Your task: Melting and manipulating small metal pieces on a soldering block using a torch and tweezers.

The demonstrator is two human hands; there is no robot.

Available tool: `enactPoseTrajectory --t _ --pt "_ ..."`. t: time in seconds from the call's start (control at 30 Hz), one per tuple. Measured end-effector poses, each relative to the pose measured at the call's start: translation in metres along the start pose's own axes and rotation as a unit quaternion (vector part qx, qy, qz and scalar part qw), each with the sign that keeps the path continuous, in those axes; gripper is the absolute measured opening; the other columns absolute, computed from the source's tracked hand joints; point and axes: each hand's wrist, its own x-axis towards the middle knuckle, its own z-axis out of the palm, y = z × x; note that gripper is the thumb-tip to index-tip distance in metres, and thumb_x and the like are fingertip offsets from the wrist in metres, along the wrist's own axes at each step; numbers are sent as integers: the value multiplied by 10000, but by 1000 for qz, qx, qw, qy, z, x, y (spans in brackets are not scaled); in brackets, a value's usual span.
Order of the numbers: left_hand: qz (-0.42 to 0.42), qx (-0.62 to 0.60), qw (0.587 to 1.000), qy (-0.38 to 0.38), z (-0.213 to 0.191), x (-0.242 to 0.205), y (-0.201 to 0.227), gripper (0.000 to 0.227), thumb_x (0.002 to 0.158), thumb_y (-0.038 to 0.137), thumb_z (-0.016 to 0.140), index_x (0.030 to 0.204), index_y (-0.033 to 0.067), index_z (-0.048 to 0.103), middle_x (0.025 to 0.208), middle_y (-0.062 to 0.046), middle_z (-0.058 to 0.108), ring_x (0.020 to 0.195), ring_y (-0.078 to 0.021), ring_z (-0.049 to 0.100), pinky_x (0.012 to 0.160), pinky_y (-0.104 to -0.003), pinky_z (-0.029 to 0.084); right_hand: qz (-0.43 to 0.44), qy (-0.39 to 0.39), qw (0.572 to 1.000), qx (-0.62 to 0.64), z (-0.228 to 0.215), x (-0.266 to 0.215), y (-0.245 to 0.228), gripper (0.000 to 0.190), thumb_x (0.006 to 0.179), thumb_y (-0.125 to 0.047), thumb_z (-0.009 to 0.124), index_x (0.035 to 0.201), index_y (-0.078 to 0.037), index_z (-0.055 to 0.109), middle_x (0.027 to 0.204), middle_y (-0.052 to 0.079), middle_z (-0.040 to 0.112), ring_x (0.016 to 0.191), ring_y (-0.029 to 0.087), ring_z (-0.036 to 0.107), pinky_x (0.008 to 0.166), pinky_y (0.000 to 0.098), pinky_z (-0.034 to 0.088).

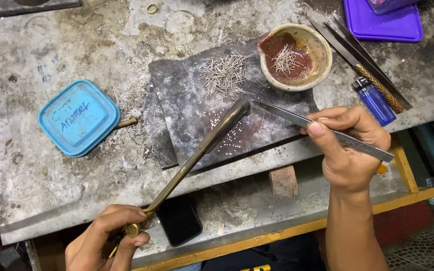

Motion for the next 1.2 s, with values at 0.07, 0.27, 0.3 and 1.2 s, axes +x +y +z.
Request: enactPoseTrajectory --t 0.07,0.27,0.3,1.2 --pt "6 5 1000 3 -1 -1 -1 234 884 305 639 940 84 691 853 -57 754 713 -114 707 697 -216 510 -1 1 1000 4 0 0 1 194 980 -74 742 925 -17 565 987 208 697 809 260 723 762 312 638" --pt "19 13 1000 21 -1 -4 1 248 882 316 633 933 80 687 823 -44 738 699 -104 686 672 -205 506 20 13 999 30 0 0 0 203 965 -76 742 917 -45 547 987 204 696 803 252 709 772 313 632" --pt "2 -4 1000 23 -2 -6 1 216 867 280 660 921 74 697 824 -56 747 745 -114 706 691 -208 521 20 15 999 41 1 0 0 205 963 -84 737 914 -44 542 979 213 693 808 263 711 769 325 638" --pt "-18 -42 998 -36 -61 -50 -85 291 712 20 791 985 111 745 979 -68 850 949 -129 826 870 -220 625 69 -10 996 58 -45 19 -25 200 975 -26 726 996 -5 528 997 198 678 763 277 725 697 312 659"
